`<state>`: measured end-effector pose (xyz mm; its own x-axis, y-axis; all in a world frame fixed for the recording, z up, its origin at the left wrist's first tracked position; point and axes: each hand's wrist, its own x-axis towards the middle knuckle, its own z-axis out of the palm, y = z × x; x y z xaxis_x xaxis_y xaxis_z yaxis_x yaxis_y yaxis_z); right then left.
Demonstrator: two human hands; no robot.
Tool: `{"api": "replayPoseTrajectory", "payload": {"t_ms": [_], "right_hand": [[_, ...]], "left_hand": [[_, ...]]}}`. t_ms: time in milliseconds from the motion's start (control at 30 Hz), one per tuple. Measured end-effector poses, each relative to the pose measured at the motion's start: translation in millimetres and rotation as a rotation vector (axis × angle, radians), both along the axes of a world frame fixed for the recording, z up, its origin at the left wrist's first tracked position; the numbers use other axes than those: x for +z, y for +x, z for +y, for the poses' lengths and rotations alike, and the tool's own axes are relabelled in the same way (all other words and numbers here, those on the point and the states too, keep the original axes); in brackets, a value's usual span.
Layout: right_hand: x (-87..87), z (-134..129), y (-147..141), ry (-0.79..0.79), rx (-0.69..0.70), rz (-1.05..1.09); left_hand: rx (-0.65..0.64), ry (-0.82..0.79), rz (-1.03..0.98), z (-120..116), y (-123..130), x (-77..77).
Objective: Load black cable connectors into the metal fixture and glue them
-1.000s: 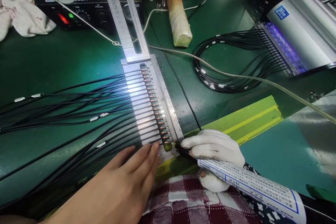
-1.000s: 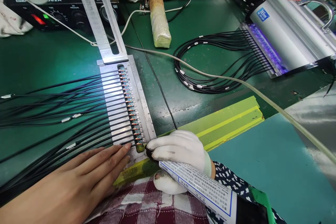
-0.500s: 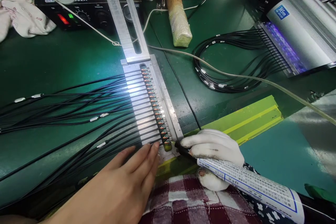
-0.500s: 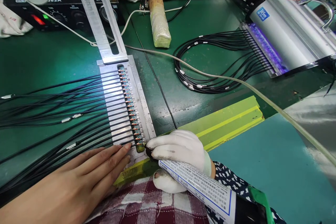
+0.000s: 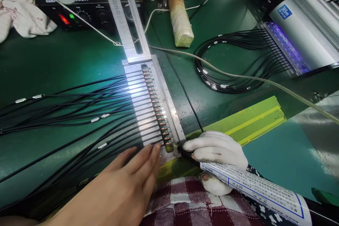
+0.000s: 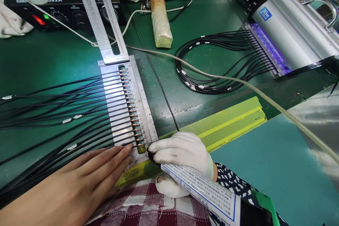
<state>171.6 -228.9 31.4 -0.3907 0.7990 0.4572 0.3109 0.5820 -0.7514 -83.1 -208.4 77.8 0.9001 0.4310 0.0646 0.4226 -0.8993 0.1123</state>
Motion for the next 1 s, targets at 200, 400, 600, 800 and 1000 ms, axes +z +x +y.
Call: {"api": "replayPoseTrajectory", "payload": {"t_ms": [200, 400, 600, 800, 1000], "right_hand": [[3.5, 0.6, 0.5, 0.004, 0.001, -0.013], [0.2, -2.6, 1.1, 0.0, -0.02, 0.001], [-0.4, -3.2, -0.7, 0.011, -0.037, 0.017], [-2.0, -1.0, -0.3, 0.02, -0.036, 0.015], [-5.4, -1.1, -6.0, 0.015, -0.038, 0.121]], "left_hand": [[0.043, -0.024, -0.024, 0.9, 2.2, -1.8], [0.044, -0.035, -0.007, -1.7, 1.8, -2.7], [0.046, -0.018, -0.019, -1.3, 2.7, -0.5], [0.043, -0.021, -0.017, -1.5, -1.0, -3.8], [-0.059, -0.019, 0.025, 3.8, -6.4, -5.3]]}}
